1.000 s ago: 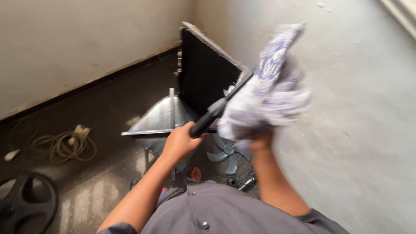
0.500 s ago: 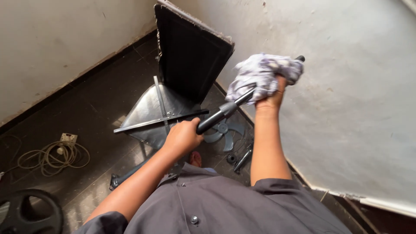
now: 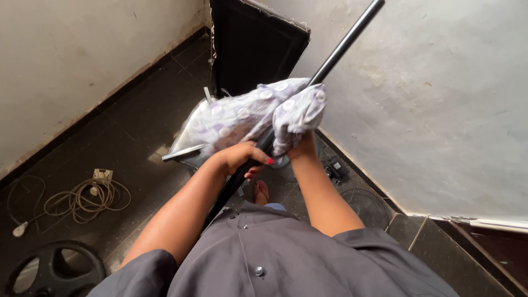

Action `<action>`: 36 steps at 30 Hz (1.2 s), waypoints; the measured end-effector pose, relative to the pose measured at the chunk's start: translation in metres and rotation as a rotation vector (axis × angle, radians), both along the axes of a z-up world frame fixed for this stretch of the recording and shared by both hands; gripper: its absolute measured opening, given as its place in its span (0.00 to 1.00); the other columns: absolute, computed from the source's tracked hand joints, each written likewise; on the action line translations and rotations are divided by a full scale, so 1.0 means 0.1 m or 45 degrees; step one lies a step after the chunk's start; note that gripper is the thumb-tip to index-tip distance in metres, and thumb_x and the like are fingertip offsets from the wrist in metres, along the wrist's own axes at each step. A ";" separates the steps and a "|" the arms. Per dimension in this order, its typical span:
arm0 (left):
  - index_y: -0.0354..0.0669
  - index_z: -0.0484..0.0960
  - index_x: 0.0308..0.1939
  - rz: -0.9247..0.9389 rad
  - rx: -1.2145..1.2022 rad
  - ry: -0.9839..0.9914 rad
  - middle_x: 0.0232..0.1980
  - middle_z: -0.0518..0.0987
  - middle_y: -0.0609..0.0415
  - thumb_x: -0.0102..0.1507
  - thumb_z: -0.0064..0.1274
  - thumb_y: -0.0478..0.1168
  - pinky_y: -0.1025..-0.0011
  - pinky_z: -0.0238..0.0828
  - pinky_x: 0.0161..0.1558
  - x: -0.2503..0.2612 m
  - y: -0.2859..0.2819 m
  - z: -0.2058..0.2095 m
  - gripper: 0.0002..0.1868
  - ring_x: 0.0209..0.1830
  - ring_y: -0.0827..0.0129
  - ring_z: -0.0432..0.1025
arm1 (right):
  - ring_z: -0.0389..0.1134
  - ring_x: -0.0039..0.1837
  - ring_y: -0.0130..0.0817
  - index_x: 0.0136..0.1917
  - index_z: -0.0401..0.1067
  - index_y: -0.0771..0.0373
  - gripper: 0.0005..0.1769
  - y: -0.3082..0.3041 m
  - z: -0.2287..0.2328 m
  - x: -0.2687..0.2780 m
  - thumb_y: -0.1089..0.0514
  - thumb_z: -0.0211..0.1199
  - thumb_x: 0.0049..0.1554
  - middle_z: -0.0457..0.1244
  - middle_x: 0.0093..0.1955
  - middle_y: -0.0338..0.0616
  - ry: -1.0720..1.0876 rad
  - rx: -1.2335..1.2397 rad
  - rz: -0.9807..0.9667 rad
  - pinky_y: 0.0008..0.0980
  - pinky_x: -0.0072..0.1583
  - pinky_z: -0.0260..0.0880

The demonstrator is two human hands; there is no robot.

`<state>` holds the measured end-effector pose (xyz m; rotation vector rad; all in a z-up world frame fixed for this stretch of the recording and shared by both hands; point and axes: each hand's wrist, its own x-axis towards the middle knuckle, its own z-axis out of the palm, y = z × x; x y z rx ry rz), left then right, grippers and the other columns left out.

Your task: The person assembles a standing fan by connecting metal poles, attaching a fan blade, and securing components with a screwdriver. They wipe the poles with a cloth and tighten joints to complete the assembly.

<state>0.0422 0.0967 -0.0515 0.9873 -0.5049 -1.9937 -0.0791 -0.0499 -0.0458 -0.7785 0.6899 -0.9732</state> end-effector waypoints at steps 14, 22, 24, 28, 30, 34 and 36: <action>0.40 0.76 0.37 0.467 -0.523 -0.828 0.23 0.72 0.60 0.61 0.62 0.52 0.74 0.66 0.20 0.32 0.26 0.39 0.19 0.18 0.77 0.69 | 0.62 0.71 0.45 0.76 0.55 0.63 0.38 -0.46 0.14 -0.62 0.49 0.61 0.57 0.59 0.71 0.50 -0.193 -0.059 0.245 0.45 0.71 0.65; 0.38 0.75 0.39 1.321 -0.657 -0.392 0.32 0.73 0.59 0.68 0.60 0.57 0.74 0.67 0.35 0.46 -0.32 -0.31 0.24 0.31 0.77 0.68 | 0.61 0.72 0.46 0.78 0.51 0.62 0.48 0.49 -0.44 0.03 0.49 0.69 0.51 0.59 0.72 0.52 0.243 -0.635 0.575 0.44 0.70 0.63; 0.42 0.77 0.36 1.466 -0.427 -0.432 0.28 0.78 0.59 0.62 0.57 0.58 0.74 0.71 0.28 0.57 -0.35 -0.36 0.22 0.25 0.76 0.73 | 0.61 0.71 0.47 0.78 0.48 0.61 0.58 0.65 -0.49 0.12 0.51 0.77 0.43 0.59 0.71 0.53 0.482 -0.943 0.605 0.42 0.68 0.63; 0.40 0.71 0.33 1.607 -0.658 -0.305 0.25 0.71 0.54 0.68 0.59 0.57 0.72 0.62 0.28 0.78 -0.07 -0.21 0.25 0.22 0.72 0.64 | 0.71 0.65 0.44 0.76 0.56 0.58 0.61 0.71 -0.53 -0.04 0.50 0.81 0.34 0.70 0.62 0.51 1.044 -1.007 0.921 0.40 0.67 0.69; 0.43 0.69 0.32 1.558 -0.591 -0.107 0.20 0.69 0.55 0.64 0.59 0.57 0.69 0.64 0.22 0.90 0.14 -0.08 0.23 0.15 0.68 0.64 | 0.71 0.63 0.44 0.79 0.54 0.58 0.61 0.65 -0.56 -0.23 0.51 0.81 0.37 0.70 0.60 0.52 1.023 -1.084 1.087 0.40 0.65 0.69; 0.42 0.70 0.36 1.653 -0.596 -0.304 0.22 0.69 0.54 0.66 0.59 0.54 0.69 0.64 0.23 1.17 0.56 0.13 0.21 0.18 0.69 0.63 | 0.70 0.67 0.45 0.72 0.64 0.59 0.54 0.26 -0.45 -0.48 0.59 0.80 0.33 0.68 0.65 0.49 0.897 -1.145 0.932 0.42 0.70 0.67; 0.42 0.69 0.37 1.663 -0.617 -0.352 0.23 0.67 0.55 0.68 0.60 0.50 0.70 0.63 0.24 1.22 0.84 0.11 0.20 0.19 0.70 0.63 | 0.66 0.69 0.45 0.72 0.63 0.59 0.50 -0.05 -0.25 -0.63 0.64 0.78 0.37 0.65 0.67 0.49 0.811 -1.080 0.740 0.44 0.70 0.67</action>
